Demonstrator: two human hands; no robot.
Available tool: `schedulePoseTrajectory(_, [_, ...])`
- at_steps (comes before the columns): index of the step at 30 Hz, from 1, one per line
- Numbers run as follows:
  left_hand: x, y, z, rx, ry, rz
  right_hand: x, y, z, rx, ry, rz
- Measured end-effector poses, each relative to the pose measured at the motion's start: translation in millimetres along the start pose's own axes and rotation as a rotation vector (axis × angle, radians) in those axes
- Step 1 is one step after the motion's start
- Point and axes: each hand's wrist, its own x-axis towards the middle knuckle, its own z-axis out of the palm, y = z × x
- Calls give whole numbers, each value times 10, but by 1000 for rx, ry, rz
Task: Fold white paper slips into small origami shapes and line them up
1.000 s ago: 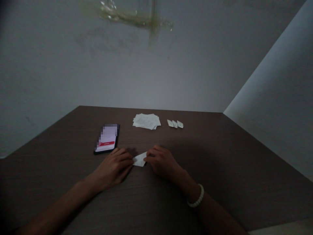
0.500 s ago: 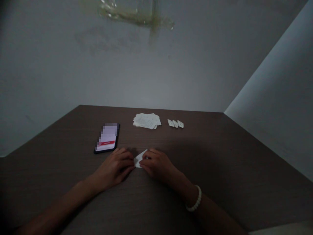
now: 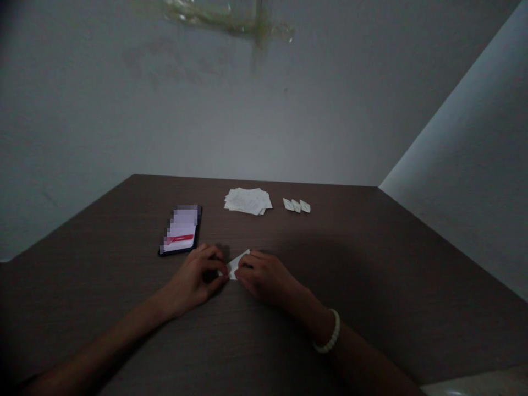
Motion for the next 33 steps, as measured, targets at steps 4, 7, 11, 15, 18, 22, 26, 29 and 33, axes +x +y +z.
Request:
schedulePoseTrajectory(4, [20,20,1,13,-4,-28,3,-13,-11,-11,-26,-2])
schedulePoseTrajectory(7, [33,38,17,38,5,-48,10,-27,-29,-44,-70,-23])
schedulePoseTrajectory(11, [29,52,33,66,6,-50,7,-35,-46,-82,-81,-26])
schedulePoseTrajectory(15, [10,40,23,19,7,-42,1,-29,-41,-98,-57,-11])
schedulePoseTrajectory(18, [13,33,12,2,8,-52,5,-30,-43,-103,-54,-13])
schedulePoseTrajectory(22, [32,33,8,22,-6,-44,5,-39,-63,-130,-85,-22])
schedulePoseTrajectory(26, [27,32,10,18,-8,-44,-10,-40,-87,-138,-107,-37])
schedulePoseTrajectory(29, [13,33,11,-4,-6,-41,-20,-43,-106,-137,-117,-32])
schedulePoseTrajectory(33, [12,32,14,-3,-13,-46,-20,-49,-120,-147,-127,-42])
